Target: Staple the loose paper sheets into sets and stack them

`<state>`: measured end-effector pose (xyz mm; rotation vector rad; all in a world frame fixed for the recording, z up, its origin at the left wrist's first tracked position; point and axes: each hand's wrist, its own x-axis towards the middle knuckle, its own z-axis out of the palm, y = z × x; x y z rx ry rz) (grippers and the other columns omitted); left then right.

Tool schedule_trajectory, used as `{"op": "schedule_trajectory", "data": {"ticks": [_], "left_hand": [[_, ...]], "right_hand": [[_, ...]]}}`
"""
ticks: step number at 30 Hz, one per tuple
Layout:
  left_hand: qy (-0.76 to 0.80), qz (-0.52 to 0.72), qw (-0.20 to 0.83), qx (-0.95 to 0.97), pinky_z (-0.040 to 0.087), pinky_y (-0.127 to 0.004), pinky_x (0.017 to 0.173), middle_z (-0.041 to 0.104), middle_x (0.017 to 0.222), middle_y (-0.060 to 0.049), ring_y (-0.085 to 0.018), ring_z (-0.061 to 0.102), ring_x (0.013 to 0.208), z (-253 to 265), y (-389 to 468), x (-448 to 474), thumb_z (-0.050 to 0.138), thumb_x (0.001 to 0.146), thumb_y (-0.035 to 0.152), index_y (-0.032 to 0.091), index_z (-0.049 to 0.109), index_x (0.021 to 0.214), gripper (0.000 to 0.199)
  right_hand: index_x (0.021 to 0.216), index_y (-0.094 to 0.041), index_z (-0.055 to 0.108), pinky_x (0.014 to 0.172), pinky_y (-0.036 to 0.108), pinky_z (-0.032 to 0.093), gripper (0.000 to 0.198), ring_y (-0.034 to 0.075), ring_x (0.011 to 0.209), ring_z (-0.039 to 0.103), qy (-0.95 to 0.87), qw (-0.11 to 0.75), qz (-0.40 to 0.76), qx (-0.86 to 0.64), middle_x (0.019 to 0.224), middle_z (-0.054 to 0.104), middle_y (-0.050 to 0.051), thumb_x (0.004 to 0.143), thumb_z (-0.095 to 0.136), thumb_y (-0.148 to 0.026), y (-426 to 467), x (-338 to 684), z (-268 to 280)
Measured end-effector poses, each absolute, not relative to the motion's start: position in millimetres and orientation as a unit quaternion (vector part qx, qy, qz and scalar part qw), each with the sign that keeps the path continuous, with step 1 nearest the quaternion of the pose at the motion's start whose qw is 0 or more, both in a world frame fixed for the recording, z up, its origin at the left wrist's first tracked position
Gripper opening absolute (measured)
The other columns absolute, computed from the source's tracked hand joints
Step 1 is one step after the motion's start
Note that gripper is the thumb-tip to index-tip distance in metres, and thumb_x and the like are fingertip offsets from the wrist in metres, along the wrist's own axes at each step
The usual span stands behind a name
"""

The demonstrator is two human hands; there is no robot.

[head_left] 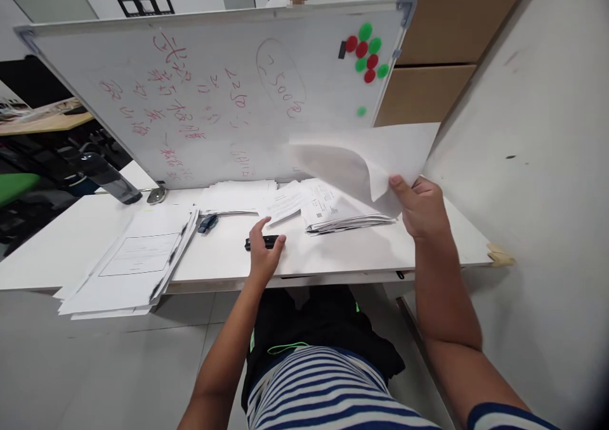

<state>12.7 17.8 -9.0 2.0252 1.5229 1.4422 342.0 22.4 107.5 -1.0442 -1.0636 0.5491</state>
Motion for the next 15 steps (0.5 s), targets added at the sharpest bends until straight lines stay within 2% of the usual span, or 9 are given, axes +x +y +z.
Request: {"op": "schedule_trajectory", "data": {"ticks": [2,4,6,8,10,12,15], "left_hand": [[0.486,0.532,0.172,0.672,0.043,-0.045,0.111,0.042,0.154,-0.017,-0.028,0.042,0.143,18,18,13,0.058,0.09,0.055,0.025,0.026,0.152,0.076],[0.454,0.549,0.262,0.651,0.048,-0.045,0.107,0.045,0.152,-0.017,-0.029,0.046,0.14,40,22,16,0.067,0.082,0.06,0.025,0.026,0.153,0.089],[0.439,0.538,0.383,0.609,0.053,-0.045,0.1,0.06,0.138,-0.017,-0.031,0.059,0.127,54,25,20,0.075,0.074,0.06,0.021,0.047,0.142,0.083],[0.446,0.523,0.472,0.551,0.057,-0.044,0.092,0.071,0.119,-0.016,-0.032,0.067,0.112,60,26,24,0.079,0.07,0.057,0.016,0.067,0.119,0.065],[0.469,0.535,0.489,0.503,0.058,-0.043,0.086,0.075,0.107,-0.015,-0.032,0.07,0.102,59,25,28,0.082,0.068,0.054,0.014,0.073,0.102,0.053],[0.498,0.559,0.459,0.477,0.058,-0.042,0.08,0.076,0.1,-0.013,-0.03,0.071,0.095,54,21,31,0.084,0.066,0.05,0.014,0.075,0.095,0.048],[0.529,0.577,0.413,0.465,0.057,-0.037,0.072,0.076,0.09,-0.01,-0.027,0.071,0.086,46,16,35,0.084,0.065,0.049,0.014,0.075,0.09,0.044]], "right_hand": [[0.089,-0.024,0.074,0.068,0.042,0.062,0.04,0.026,0.082,0.072,-0.483,0.683,0.326,-0.441,0.085,0.076,0.004,0.069,0.083,-0.058,17,329,110],[0.091,-0.023,0.074,0.069,0.041,0.062,0.044,0.026,0.082,0.073,-0.486,0.66,0.384,-0.426,0.083,0.076,0.004,0.068,0.084,-0.06,16,315,109],[0.093,-0.022,0.074,0.069,0.041,0.062,0.046,0.026,0.082,0.073,-0.492,0.641,0.414,-0.419,0.082,0.076,0.004,0.07,0.081,-0.061,16,302,104],[0.099,-0.024,0.073,0.072,0.042,0.062,0.047,0.027,0.087,0.074,-0.497,0.643,0.409,-0.416,0.086,0.077,0.004,0.076,0.074,-0.066,17,291,94],[0.109,-0.027,0.07,0.079,0.043,0.062,0.054,0.028,0.098,0.073,-0.502,0.662,0.374,-0.412,0.098,0.077,0.006,0.083,0.06,-0.073,18,282,81],[0.12,-0.027,0.064,0.085,0.045,0.061,0.065,0.03,0.108,0.07,-0.513,0.68,0.332,-0.405,0.113,0.074,0.009,0.083,0.051,-0.079,16,277,65],[0.125,-0.026,0.058,0.091,0.045,0.059,0.067,0.03,0.114,0.068,-0.52,0.684,0.309,-0.409,0.123,0.07,0.012,0.077,0.066,-0.073,12,273,43]]}}
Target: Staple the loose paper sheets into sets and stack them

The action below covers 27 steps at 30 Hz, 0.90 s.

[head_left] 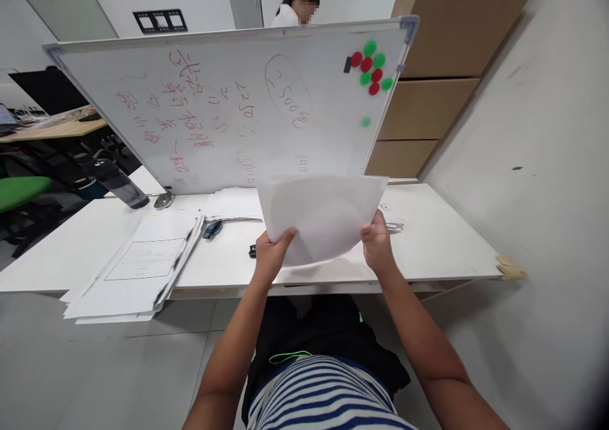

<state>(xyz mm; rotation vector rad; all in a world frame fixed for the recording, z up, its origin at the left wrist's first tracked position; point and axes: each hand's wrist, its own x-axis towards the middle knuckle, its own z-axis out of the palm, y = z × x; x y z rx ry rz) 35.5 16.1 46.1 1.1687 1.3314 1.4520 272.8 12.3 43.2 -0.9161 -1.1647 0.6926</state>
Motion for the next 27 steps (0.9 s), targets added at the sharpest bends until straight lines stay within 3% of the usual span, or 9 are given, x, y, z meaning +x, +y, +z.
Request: {"op": "schedule_trajectory", "data": {"ticks": [5,13,17,20,24,27], "left_hand": [[0.53,0.615,0.382,0.442,0.055,-0.032,0.067,0.075,0.086,-0.007,-0.023,0.069,0.082,35,12,43,0.083,0.068,0.048,0.015,0.074,0.088,0.04],[0.54,0.664,0.351,0.38,0.058,-0.034,0.074,0.076,0.092,-0.01,-0.024,0.071,0.087,21,3,51,0.083,0.069,0.05,0.015,0.072,0.094,0.045],[0.47,0.62,0.448,0.441,0.058,-0.038,0.088,0.075,0.11,-0.012,-0.026,0.071,0.101,11,3,41,0.086,0.064,0.049,0.018,0.068,0.113,0.06],[0.45,0.517,0.549,0.479,0.056,-0.041,0.092,0.074,0.114,-0.015,-0.03,0.07,0.105,6,6,32,0.084,0.069,0.05,0.016,0.071,0.112,0.056],[0.488,0.477,0.539,0.493,0.054,-0.041,0.095,0.075,0.113,-0.014,-0.03,0.069,0.109,7,9,28,0.078,0.076,0.05,0.013,0.075,0.106,0.048],[0.527,0.494,0.498,0.481,0.053,-0.04,0.093,0.076,0.107,-0.013,-0.03,0.069,0.106,4,9,31,0.076,0.077,0.054,0.012,0.076,0.102,0.048]], "right_hand": [[0.123,-0.031,0.056,0.088,0.043,0.06,0.054,0.024,0.101,0.072,-0.469,0.7,0.333,-0.423,0.112,0.074,0.005,0.076,0.08,-0.045,6,271,32],[0.091,-0.029,0.068,0.073,0.04,0.062,0.03,0.023,0.081,0.073,-0.462,0.657,0.381,-0.458,0.088,0.077,0.001,0.071,0.084,-0.044,2,274,26],[0.089,-0.03,0.068,0.065,0.036,0.06,0.027,0.021,0.073,0.07,-0.397,0.698,0.329,-0.498,0.079,0.075,-0.001,0.071,0.085,-0.043,-4,274,19],[0.091,-0.028,0.068,0.071,0.036,0.06,0.03,0.021,0.078,0.071,-0.382,0.711,0.317,-0.498,0.082,0.076,0.0,0.071,0.084,-0.044,-6,273,15],[0.098,-0.019,0.073,0.085,0.042,0.059,0.041,0.027,0.094,0.073,-0.438,0.613,0.436,-0.492,0.099,0.079,0.008,0.071,0.084,-0.048,-5,278,9],[0.096,-0.015,0.077,0.088,0.045,0.058,0.047,0.032,0.098,0.073,-0.462,0.532,0.483,-0.52,0.1,0.079,0.012,0.072,0.081,-0.055,-5,282,5]]}}
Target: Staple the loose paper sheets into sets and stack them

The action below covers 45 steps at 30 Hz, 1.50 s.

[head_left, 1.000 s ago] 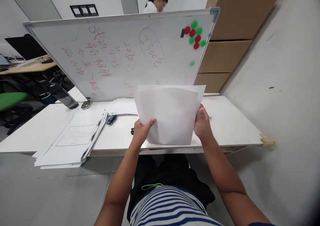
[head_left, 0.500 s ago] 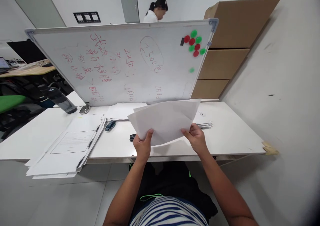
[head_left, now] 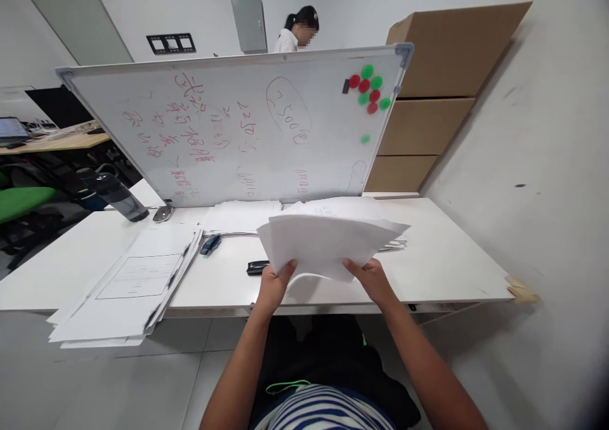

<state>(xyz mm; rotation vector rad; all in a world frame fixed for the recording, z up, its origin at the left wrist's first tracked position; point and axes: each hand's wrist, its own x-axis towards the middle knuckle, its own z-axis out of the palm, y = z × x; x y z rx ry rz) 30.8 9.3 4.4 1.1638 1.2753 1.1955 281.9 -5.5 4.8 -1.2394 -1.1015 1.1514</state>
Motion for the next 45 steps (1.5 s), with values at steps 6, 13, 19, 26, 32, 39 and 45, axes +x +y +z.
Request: {"op": "schedule_trajectory", "data": {"ticks": [6,13,19,26,32,39,45], "left_hand": [[0.525,0.503,0.503,0.468,0.052,-0.04,0.096,0.076,0.109,-0.011,-0.028,0.069,0.108,-15,1,46,0.073,0.078,0.056,0.015,0.075,0.105,0.048],[0.556,0.473,0.445,0.519,0.054,-0.039,0.087,0.076,0.097,-0.009,-0.029,0.068,0.1,-18,-5,45,0.065,0.084,0.057,0.014,0.074,0.097,0.046],[0.565,0.472,0.439,0.515,0.053,-0.037,0.084,0.075,0.094,-0.009,-0.028,0.067,0.098,-15,-12,45,0.062,0.086,0.059,0.014,0.074,0.096,0.048],[0.555,0.518,0.468,0.451,0.053,-0.041,0.092,0.076,0.102,-0.011,-0.03,0.069,0.104,-21,-14,45,0.068,0.083,0.058,0.014,0.074,0.099,0.047],[0.501,0.584,0.562,0.304,0.05,-0.042,0.107,0.073,0.119,-0.011,-0.027,0.067,0.117,-6,-17,45,0.075,0.083,0.043,0.017,0.069,0.114,0.041],[0.454,0.532,0.64,0.318,0.048,-0.042,0.109,0.065,0.134,-0.014,-0.027,0.062,0.125,-10,-40,87,0.072,0.086,0.044,0.017,0.06,0.128,0.051],[0.538,0.529,0.359,0.549,0.045,-0.044,0.109,0.06,0.136,-0.016,-0.026,0.059,0.125,-26,-30,43,0.056,0.095,0.045,0.021,0.05,0.139,0.051]], "right_hand": [[0.098,-0.015,0.078,0.09,0.044,0.057,0.051,0.033,0.102,0.072,-0.468,0.529,0.446,-0.55,0.102,0.079,0.011,0.078,0.072,-0.062,-13,260,-2],[0.109,-0.015,0.074,0.1,0.042,0.055,0.056,0.032,0.114,0.069,-0.406,0.565,0.405,-0.593,0.114,0.076,0.013,0.076,0.074,-0.061,-18,243,-15],[0.108,-0.016,0.074,0.102,0.044,0.054,0.051,0.032,0.115,0.069,-0.401,0.559,0.411,-0.598,0.114,0.076,0.012,0.078,0.073,-0.058,-21,241,-17],[0.101,-0.018,0.075,0.091,0.043,0.056,0.044,0.032,0.105,0.071,-0.42,0.494,0.416,-0.638,0.105,0.078,0.011,0.079,0.071,-0.056,-26,244,-37],[0.094,-0.018,0.073,0.09,0.041,0.055,0.036,0.026,0.091,0.073,-0.353,0.572,0.455,-0.584,0.09,0.078,0.007,0.074,0.079,-0.048,-41,245,-45],[0.107,-0.017,0.07,0.098,0.042,0.052,0.042,0.027,0.109,0.069,-0.377,0.609,0.399,-0.572,0.112,0.076,0.01,0.082,0.071,-0.05,-64,228,-48],[0.099,-0.016,0.071,0.096,0.042,0.054,0.044,0.028,0.104,0.071,-0.278,0.588,0.342,-0.678,0.107,0.077,0.01,0.072,0.076,-0.051,-73,298,-69]]}}
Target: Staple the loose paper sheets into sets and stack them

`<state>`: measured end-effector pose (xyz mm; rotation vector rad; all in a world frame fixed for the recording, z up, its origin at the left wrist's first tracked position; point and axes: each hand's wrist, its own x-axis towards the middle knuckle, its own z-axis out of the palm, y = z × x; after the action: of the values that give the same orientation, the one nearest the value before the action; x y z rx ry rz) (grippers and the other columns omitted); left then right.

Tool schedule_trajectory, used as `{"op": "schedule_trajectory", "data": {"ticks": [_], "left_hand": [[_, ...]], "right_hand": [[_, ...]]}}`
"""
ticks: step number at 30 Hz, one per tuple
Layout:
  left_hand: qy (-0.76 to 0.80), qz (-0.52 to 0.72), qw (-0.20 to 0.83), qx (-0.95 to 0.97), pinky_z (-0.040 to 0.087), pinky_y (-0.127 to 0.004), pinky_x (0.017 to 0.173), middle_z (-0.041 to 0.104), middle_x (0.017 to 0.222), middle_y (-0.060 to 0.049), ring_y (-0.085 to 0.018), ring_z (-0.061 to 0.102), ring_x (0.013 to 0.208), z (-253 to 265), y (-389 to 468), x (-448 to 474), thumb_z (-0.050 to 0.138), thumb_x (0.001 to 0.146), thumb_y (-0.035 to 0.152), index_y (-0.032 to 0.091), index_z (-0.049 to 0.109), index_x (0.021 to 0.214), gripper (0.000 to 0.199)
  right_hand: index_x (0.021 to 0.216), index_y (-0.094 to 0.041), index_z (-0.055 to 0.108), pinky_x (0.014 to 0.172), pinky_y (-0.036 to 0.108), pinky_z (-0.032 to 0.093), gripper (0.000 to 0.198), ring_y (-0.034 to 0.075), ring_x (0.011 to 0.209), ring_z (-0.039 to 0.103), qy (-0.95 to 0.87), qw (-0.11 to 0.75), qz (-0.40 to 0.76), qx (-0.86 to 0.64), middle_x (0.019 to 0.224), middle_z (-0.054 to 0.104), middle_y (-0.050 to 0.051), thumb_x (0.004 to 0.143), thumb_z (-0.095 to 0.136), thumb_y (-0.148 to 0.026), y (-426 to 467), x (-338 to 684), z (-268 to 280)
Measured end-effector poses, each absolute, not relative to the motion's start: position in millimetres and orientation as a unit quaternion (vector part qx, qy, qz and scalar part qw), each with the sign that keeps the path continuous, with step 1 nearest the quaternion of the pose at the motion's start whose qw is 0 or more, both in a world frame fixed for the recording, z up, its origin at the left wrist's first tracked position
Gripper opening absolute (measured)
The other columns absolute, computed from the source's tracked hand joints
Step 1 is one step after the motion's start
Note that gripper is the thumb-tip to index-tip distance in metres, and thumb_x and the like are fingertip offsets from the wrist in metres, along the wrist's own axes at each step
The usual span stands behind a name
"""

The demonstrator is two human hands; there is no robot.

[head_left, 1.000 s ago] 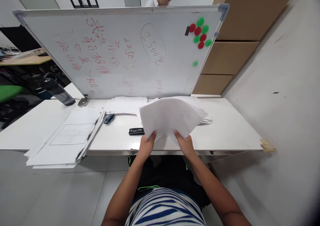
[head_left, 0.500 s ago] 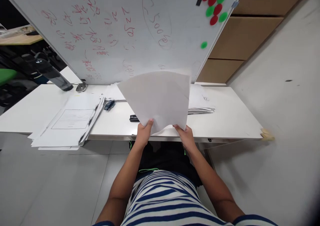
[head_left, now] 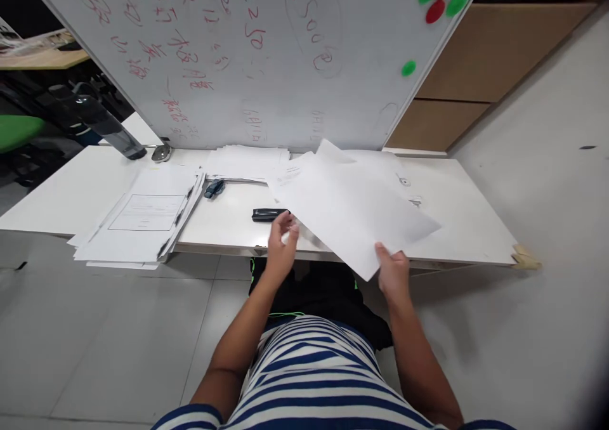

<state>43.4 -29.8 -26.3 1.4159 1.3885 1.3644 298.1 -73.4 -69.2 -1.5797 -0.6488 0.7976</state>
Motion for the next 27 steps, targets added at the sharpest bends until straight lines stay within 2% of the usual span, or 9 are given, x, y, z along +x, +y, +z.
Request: {"op": "schedule_trajectory", "data": {"ticks": [3,5,6,9,12,18,23,27], "left_hand": [[0.611,0.375,0.12,0.687,0.023,-0.06,0.12,0.054,0.145,-0.016,-0.037,0.035,0.146,-29,-6,0,0.065,0.089,0.046,0.023,0.055,0.138,0.055],[0.641,0.283,0.049,0.712,0.013,-0.068,0.119,0.049,0.149,-0.017,-0.042,0.025,0.149,-34,11,-22,0.067,0.087,0.047,0.023,0.053,0.14,0.06],[0.646,0.256,0.043,0.718,0.015,-0.068,0.118,0.05,0.148,-0.017,-0.043,0.029,0.147,-37,18,-29,0.065,0.088,0.047,0.022,0.052,0.141,0.059],[0.632,0.238,0.062,0.734,0.035,-0.056,0.111,0.059,0.134,-0.017,-0.036,0.052,0.128,-48,32,-40,0.057,0.094,0.044,0.02,0.054,0.136,0.048],[0.618,0.259,0.054,0.741,0.045,-0.047,0.1,0.06,0.128,-0.017,-0.032,0.058,0.117,-55,34,-41,0.055,0.095,0.044,0.019,0.057,0.131,0.044],[0.609,0.283,0.04,0.74,0.046,-0.044,0.098,0.062,0.125,-0.015,-0.031,0.059,0.115,-58,31,-43,0.056,0.095,0.042,0.019,0.057,0.129,0.041],[0.606,0.284,0.049,0.742,0.046,-0.044,0.099,0.062,0.127,-0.015,-0.031,0.059,0.116,-59,32,-45,0.058,0.094,0.043,0.019,0.057,0.13,0.044],[0.604,0.283,0.057,0.743,0.044,-0.046,0.103,0.062,0.13,-0.015,-0.031,0.057,0.121,-56,29,-43,0.058,0.093,0.045,0.02,0.055,0.137,0.05]], "right_hand": [[0.097,-0.018,0.071,0.087,0.038,0.058,0.045,0.026,0.095,0.073,-0.233,0.602,0.405,-0.648,0.103,0.078,0.007,0.061,0.081,-0.043,-79,339,-75],[0.093,-0.019,0.071,0.078,0.037,0.06,0.044,0.026,0.088,0.073,-0.223,0.586,0.425,-0.653,0.095,0.079,0.006,0.055,0.082,-0.039,-84,357,-74],[0.09,-0.02,0.071,0.074,0.036,0.06,0.042,0.026,0.084,0.073,-0.218,0.575,0.428,-0.663,0.091,0.079,0.006,0.053,0.082,-0.038,-86,362,-72],[0.081,-0.021,0.07,0.066,0.037,0.058,0.036,0.026,0.074,0.072,-0.209,0.523,0.461,-0.686,0.082,0.078,0.006,0.052,0.083,-0.038,-92,368,-68],[0.076,-0.023,0.07,0.059,0.037,0.056,0.031,0.025,0.065,0.07,-0.217,0.466,0.504,-0.694,0.077,0.077,0.005,0.053,0.083,-0.039,-94,366,-68],[0.077,-0.023,0.072,0.053,0.037,0.053,0.031,0.025,0.057,0.067,-0.245,0.43,0.534,-0.685,0.073,0.077,0.005,0.055,0.082,-0.041,-87,355,-70],[0.09,-0.019,0.074,0.06,0.037,0.057,0.043,0.027,0.067,0.072,-0.266,0.432,0.571,-0.645,0.083,0.079,0.008,0.055,0.086,-0.04,-82,335,-58],[0.106,-0.019,0.073,0.071,0.037,0.059,0.049,0.026,0.077,0.074,-0.321,0.411,0.586,-0.62,0.093,0.08,0.006,0.067,0.082,-0.047,-71,322,-55]]}}
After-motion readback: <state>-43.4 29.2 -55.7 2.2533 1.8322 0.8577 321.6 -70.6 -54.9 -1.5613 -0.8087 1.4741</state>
